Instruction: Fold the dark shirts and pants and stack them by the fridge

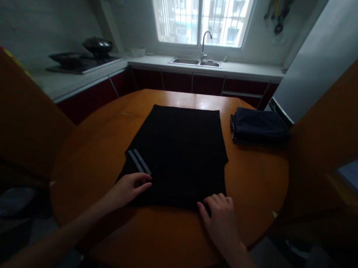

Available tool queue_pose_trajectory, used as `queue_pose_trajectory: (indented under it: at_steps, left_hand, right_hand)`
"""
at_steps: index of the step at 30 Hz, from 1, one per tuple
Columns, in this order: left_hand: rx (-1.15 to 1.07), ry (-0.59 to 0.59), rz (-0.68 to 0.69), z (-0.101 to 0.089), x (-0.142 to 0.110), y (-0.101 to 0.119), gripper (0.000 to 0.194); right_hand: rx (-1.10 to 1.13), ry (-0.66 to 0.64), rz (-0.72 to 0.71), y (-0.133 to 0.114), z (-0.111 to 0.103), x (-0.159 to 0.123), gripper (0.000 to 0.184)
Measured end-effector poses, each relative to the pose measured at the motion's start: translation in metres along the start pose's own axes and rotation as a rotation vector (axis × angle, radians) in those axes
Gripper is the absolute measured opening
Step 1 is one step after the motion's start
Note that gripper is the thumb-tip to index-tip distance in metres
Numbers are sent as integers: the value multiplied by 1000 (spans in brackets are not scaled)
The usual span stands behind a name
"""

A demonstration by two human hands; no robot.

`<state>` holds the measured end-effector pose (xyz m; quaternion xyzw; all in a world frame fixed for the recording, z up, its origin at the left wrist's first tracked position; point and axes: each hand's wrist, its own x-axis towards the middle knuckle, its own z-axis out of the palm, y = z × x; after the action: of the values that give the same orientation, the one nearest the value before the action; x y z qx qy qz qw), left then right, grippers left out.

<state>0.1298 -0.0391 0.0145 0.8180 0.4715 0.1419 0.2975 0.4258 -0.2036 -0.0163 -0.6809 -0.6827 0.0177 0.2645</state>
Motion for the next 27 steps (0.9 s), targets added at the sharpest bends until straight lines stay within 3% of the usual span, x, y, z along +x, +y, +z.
queue_pose_trajectory:
  at_steps: [12,16,18,22,24,27]
  left_hand:
    - [104,78,99,10,-3,-6,12]
    - [144,196,165,3,-13,3,22]
    - [237,244,260,4,-23,14,32]
    - [420,21,506,26,-45,36,52]
    - [462,-66,524,38,-51,41,67]
    - [461,-98,490,48,-53,40,84]
  right_hand:
    - [-173,60,89,-6,16,8,32]
    - [-126,139,71,-11,14,6,26]
    - [-64,183,34,-19,16,5,33]
    - [-14,92,-106,-43,26,6,49]
    - [-48,5,-183,-53,33,6,55]
    - [-98,-91,-262,-56,42,5,64]
